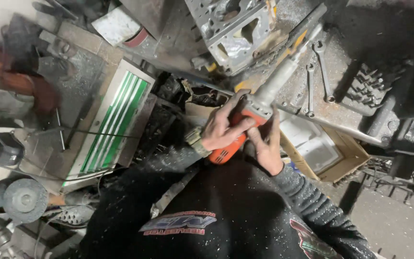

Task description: Grinding and polishing an engine cylinder head using a die grinder.

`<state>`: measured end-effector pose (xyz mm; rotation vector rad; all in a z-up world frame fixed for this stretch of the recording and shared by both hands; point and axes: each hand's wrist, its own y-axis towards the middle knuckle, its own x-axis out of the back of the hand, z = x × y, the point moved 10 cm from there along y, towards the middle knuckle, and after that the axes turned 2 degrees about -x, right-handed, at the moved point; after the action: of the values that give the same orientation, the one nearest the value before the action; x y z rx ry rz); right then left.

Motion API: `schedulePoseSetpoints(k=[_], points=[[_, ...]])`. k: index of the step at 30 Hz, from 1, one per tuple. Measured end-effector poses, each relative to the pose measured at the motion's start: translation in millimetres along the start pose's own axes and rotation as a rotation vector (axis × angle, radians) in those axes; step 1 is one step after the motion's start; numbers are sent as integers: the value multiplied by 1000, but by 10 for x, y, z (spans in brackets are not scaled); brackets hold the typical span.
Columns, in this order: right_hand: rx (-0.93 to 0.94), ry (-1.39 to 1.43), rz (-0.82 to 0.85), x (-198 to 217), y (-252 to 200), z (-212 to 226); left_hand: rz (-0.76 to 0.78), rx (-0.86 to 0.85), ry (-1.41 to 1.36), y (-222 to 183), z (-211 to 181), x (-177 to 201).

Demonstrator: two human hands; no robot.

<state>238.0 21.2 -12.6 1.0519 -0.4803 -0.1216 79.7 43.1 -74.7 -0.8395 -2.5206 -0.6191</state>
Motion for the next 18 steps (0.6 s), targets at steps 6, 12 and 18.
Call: schedulePoseSetpoints(k=[6, 12, 18], points=[[-250, 4, 11, 107, -503, 314, 7, -241, 167, -68, -180, -286], [-466, 44, 13, 498, -933, 281, -36, -456, 393, 156, -408, -638], [-620, 206, 45, 962, -1297, -336, 26, -644, 717, 997, -711, -958]])
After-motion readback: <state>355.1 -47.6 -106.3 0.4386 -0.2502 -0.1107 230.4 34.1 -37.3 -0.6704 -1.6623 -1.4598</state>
